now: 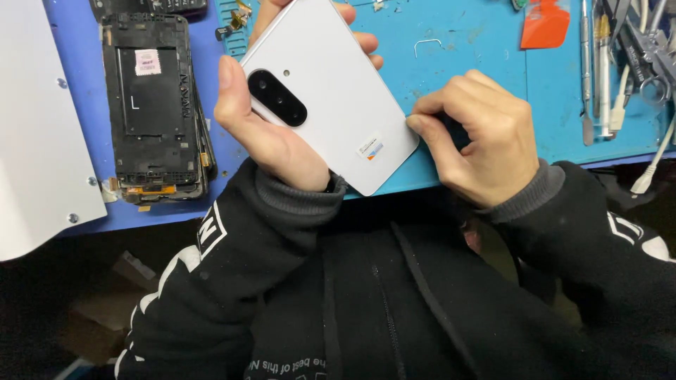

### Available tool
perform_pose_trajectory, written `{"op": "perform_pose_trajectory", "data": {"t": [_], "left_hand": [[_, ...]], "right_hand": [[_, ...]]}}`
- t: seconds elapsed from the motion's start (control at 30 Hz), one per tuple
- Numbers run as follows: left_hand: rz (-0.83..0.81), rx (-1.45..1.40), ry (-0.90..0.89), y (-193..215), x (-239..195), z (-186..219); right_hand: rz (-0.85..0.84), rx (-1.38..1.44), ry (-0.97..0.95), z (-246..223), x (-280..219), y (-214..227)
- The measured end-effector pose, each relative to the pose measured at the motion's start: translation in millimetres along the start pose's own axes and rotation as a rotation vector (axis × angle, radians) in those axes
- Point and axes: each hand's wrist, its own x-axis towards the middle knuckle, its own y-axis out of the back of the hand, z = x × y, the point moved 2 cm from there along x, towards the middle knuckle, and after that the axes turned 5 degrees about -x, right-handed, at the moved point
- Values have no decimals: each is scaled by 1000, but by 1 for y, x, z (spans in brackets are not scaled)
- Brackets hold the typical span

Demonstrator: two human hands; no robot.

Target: Remove the back cover of a smartphone using a heating plate and a pry tool.

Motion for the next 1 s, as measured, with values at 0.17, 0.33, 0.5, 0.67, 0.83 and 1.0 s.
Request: {"op": "perform_pose_trajectory", "data": {"t": [0.17, 0.33, 0.5, 0.67, 0.83, 1.0], "left_hand": [[23, -61, -5, -1, -2, -1], [59, -90, 13, -3, 0, 2], [43, -60, 5, -4, 0, 2], [8, -70, 25, -4, -1, 3], [45, -45, 12, -7, -1, 3], [31, -32, -2, -7, -2, 3]], "right_hand": [[-4, -5, 9, 0, -1, 3], [-68, -40, -20, 1, -12, 7], [-80, -55, -53, 0, -15, 6], [-39, -5, -92, -1, -7, 1], [8, 31, -58, -3, 7, 1], [-31, 23, -46, 1, 2, 2]]}}
